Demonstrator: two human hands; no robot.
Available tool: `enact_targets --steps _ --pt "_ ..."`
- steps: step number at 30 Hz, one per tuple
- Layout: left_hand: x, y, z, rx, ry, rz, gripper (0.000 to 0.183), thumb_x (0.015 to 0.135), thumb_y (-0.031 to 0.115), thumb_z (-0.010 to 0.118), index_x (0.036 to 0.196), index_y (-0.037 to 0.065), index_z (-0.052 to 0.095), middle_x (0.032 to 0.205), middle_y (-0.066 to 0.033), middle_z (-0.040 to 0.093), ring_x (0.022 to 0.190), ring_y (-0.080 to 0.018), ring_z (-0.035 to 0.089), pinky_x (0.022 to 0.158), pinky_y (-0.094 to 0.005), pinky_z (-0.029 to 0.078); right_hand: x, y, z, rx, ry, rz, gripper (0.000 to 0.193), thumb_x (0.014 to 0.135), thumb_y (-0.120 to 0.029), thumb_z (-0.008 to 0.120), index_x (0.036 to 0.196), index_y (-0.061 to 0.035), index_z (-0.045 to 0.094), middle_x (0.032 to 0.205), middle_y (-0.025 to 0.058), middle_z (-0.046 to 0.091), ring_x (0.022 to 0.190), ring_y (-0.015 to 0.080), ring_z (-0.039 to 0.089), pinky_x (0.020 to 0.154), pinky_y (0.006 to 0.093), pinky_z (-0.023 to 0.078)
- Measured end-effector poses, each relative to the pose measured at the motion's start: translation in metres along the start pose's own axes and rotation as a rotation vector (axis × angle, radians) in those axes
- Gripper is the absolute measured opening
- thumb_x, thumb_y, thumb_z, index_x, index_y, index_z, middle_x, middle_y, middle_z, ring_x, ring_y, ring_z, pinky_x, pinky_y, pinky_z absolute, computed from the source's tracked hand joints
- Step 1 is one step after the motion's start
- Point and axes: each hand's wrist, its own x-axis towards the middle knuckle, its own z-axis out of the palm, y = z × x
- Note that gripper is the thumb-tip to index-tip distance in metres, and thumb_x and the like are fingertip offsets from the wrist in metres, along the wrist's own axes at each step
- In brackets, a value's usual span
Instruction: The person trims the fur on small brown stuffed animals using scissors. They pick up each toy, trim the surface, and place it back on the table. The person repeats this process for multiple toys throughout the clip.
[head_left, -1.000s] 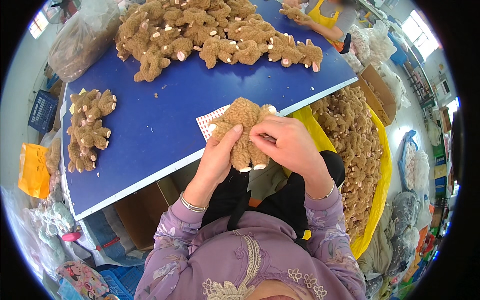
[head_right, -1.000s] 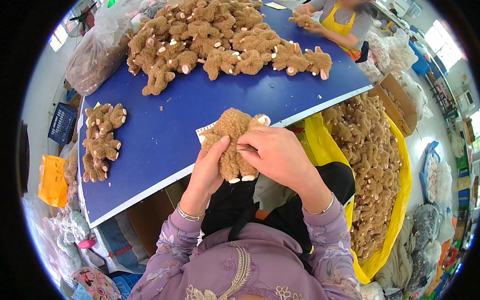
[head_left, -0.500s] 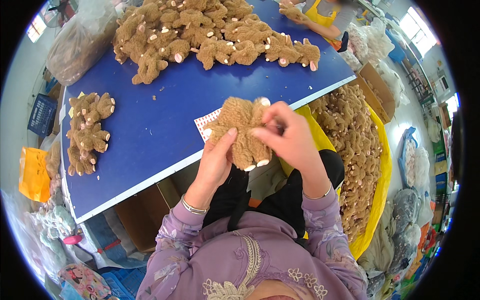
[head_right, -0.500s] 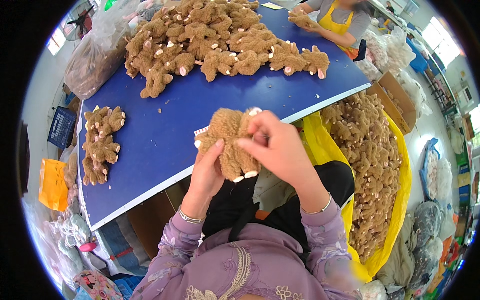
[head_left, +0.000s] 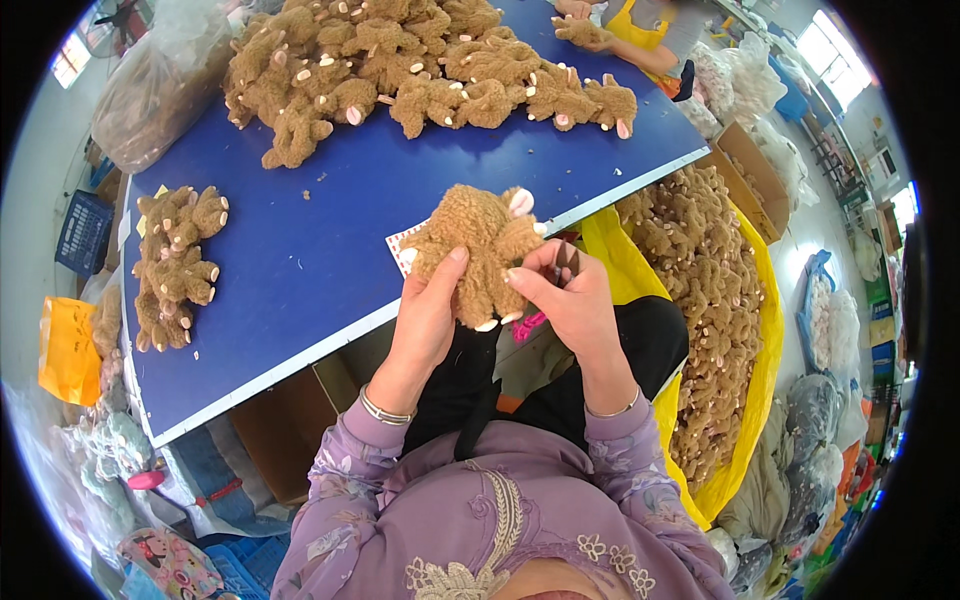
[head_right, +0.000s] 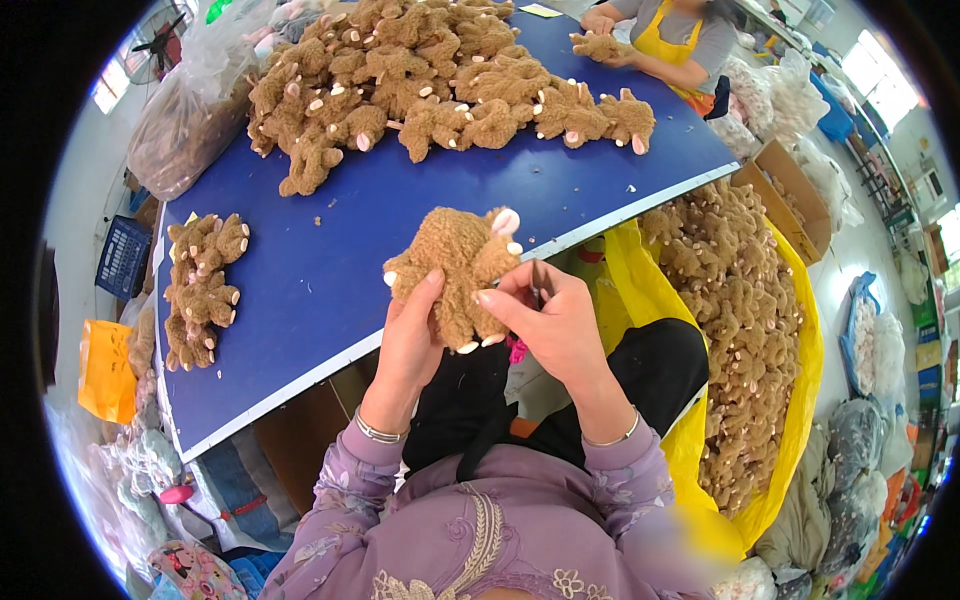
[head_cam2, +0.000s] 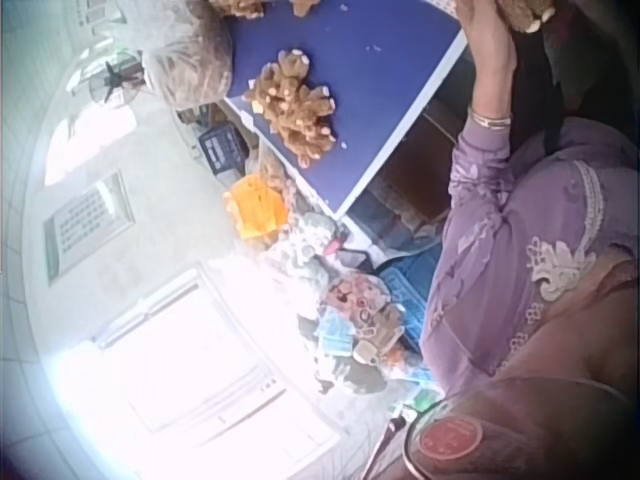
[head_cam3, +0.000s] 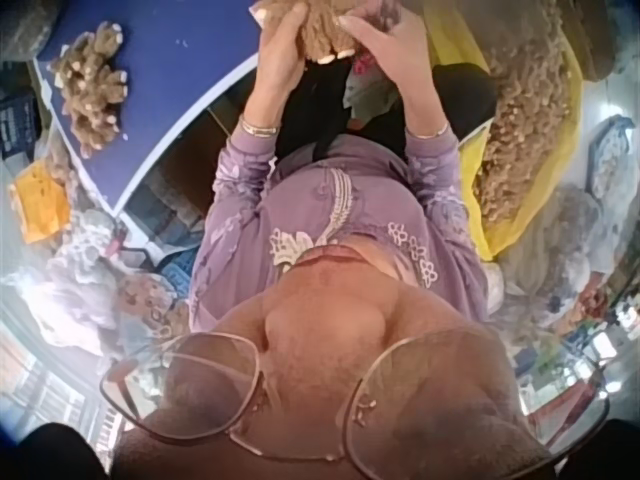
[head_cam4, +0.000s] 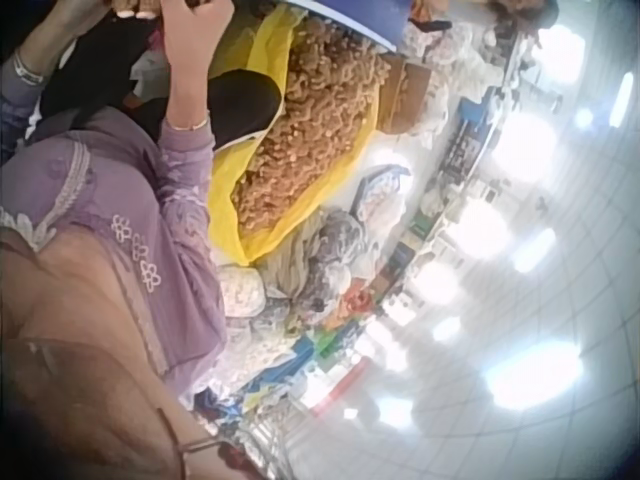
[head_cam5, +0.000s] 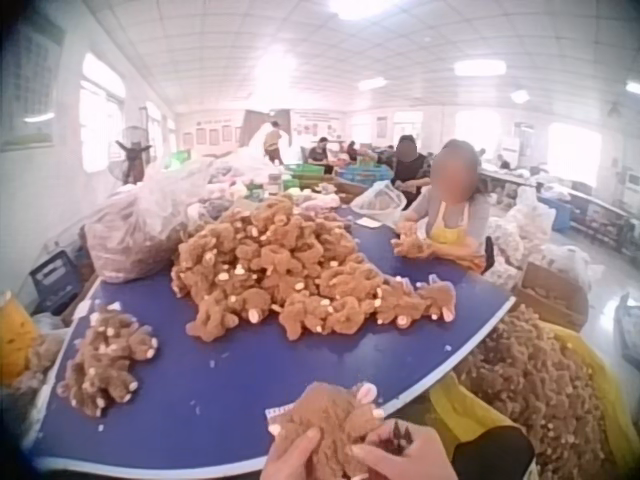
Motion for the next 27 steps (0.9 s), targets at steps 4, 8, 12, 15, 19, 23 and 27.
enact_targets --steps 4,8,12,15,19,23,27 --pt "-0.001 -0.002 0.001 0.048 -0.001 -0.006 0.034 0.097 0.017 0.051 0.125 -0.003 0.049 0.119 -0.0100 0.059 0.106 -0.0165 0.058 0.090 -0.0311 0.048 0.004 -0.012 0.005 -0.182 -0.018 0.009 0.016 0.080 -0.009 0.072 0.077 0.0007 0.060 0.064 -0.0019 0.055 0.056 0.0029 0.044 0.051 0.0211 0.038" --pt "0.000 -0.003 0.000 0.071 -0.007 -0.005 0.034 0.097 0.016 0.051 0.124 -0.003 0.050 0.118 -0.0101 0.059 0.105 -0.0162 0.058 0.090 -0.0310 0.048 0.007 -0.010 0.002 -0.452 -0.014 -0.126 0.019 0.077 -0.010 0.073 0.077 -0.0003 0.058 0.061 0.0031 0.053 0.052 0.0101 0.046 0.050 0.0261 0.039" --pt "0.001 -0.004 -0.002 0.070 -0.026 -0.013 0.035 0.096 0.017 0.052 0.124 -0.004 0.050 0.117 -0.0100 0.059 0.105 -0.0162 0.059 0.090 -0.0310 0.048 0.008 -0.017 0.002 -0.642 -0.038 -0.238 0.022 0.075 -0.015 0.073 0.076 -0.0021 0.056 0.063 0.0083 0.053 0.054 0.0218 0.051 0.053 0.0321 0.042" --pt "0.000 0.000 -0.003 0.083 -0.036 -0.044 0.035 0.096 0.017 0.053 0.125 -0.003 0.050 0.116 -0.0099 0.059 0.105 -0.0164 0.059 0.089 -0.0313 0.049 0.011 -0.024 0.001 -0.737 -0.099 -0.292 0.022 0.075 -0.018 0.072 0.076 -0.0026 0.056 0.066 0.0095 0.055 0.059 0.0258 0.054 0.055 0.0345 0.044" --pt "-0.003 0.004 -0.003 0.089 -0.071 -0.098 0.035 0.096 0.017 0.053 0.125 -0.002 0.050 0.116 -0.0094 0.059 0.104 -0.0169 0.059 0.090 -0.0318 0.049 0.014 -0.027 -0.003 -0.781 -0.173 -0.273 0.024 0.075 -0.020 0.072 0.077 -0.0025 0.055 0.066 0.0096 0.056 0.060 0.0257 0.056 0.055 0.0348 0.044" --pt "-0.002 0.002 -0.009 0.030 -0.101 -0.119 0.036 0.096 0.017 0.052 0.128 0.000 0.048 0.118 -0.0099 0.058 0.106 -0.0180 0.059 0.092 -0.0327 0.049 0.014 -0.014 -0.003 -0.542 -0.213 -0.107 0.025 0.075 -0.016 0.074 0.076 -0.0023 0.053 0.063 0.0044 0.053 0.057 0.0141 0.051 0.054 0.0289 0.042" --pt "0.001 -0.001 -0.006 -0.044 -0.129 -0.134 0.042 0.097 0.018 0.049 0.134 0.000 0.040 0.126 -0.0117 0.054 0.113 -0.0201 0.056 0.095 -0.0346 0.047 0.016 -0.010 -0.013 -0.251 -0.208 0.073 0.026 0.077 -0.015 0.076 0.075 -0.0041 0.052 0.065 -0.0035 0.049 0.059 0.0038 0.042 0.052 0.0231 0.037"
